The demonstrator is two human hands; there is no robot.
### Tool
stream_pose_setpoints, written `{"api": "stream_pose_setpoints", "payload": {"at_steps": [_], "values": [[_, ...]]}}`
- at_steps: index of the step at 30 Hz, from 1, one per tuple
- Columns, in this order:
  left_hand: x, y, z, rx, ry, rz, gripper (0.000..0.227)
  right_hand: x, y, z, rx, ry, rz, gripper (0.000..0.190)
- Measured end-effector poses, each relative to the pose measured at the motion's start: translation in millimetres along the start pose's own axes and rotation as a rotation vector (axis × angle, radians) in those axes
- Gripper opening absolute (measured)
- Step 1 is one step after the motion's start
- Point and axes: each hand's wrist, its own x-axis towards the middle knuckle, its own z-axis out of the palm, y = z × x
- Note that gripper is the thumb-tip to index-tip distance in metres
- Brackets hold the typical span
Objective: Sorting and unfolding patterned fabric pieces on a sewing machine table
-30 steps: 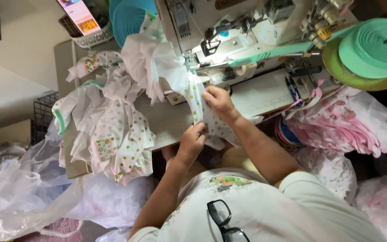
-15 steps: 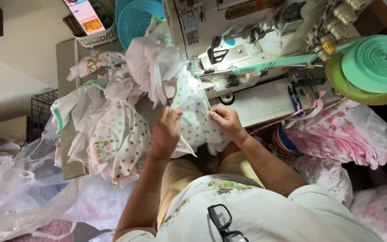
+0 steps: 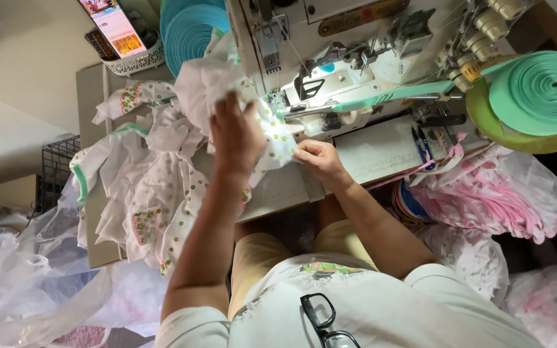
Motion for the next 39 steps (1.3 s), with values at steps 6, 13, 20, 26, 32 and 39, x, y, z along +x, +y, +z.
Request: {"api": "stream_pose_setpoints", "payload": {"at_steps": [6, 13, 20, 26, 32, 39], "values": [[-51.9, 40.1, -31.6, -0.050, -0.221, -0.180, 0.039, -34.8, -1.9, -10.4, -0.040, -0.055, 0.100, 0.011], [-29.1, 53.4, -62.1, -0.122, -0.503, -0.308, 0.051, -34.6, 1.1, 1.8, -0.041, -0.022, -0.024, 0.022], [5.8, -11.7, 19.8, -0.049, -0.349, -0.147, 0.044, 2.1, -6.1, 24.6, -0.187, 0.003, -0.281, 0.044], [47.3, -47.0, 53.6, -0.034, -0.468, -0.138, 0.043, 14.2, -25.2, 35.6, -0.494, 0.150, -0.321, 0.018], [72.1, -88.5, 104.2, -0.077, -0.338, -0.097, 0.035, 21.7, -24.9, 34.1, -0.609, 0.124, -0.128, 0.031], [24.3, -88.6, 31.2, 0.107, -0.339, -0.237, 0.026, -2.5, -26.9, 19.8, -0.499, -0.064, -0.083, 0.045]]}}
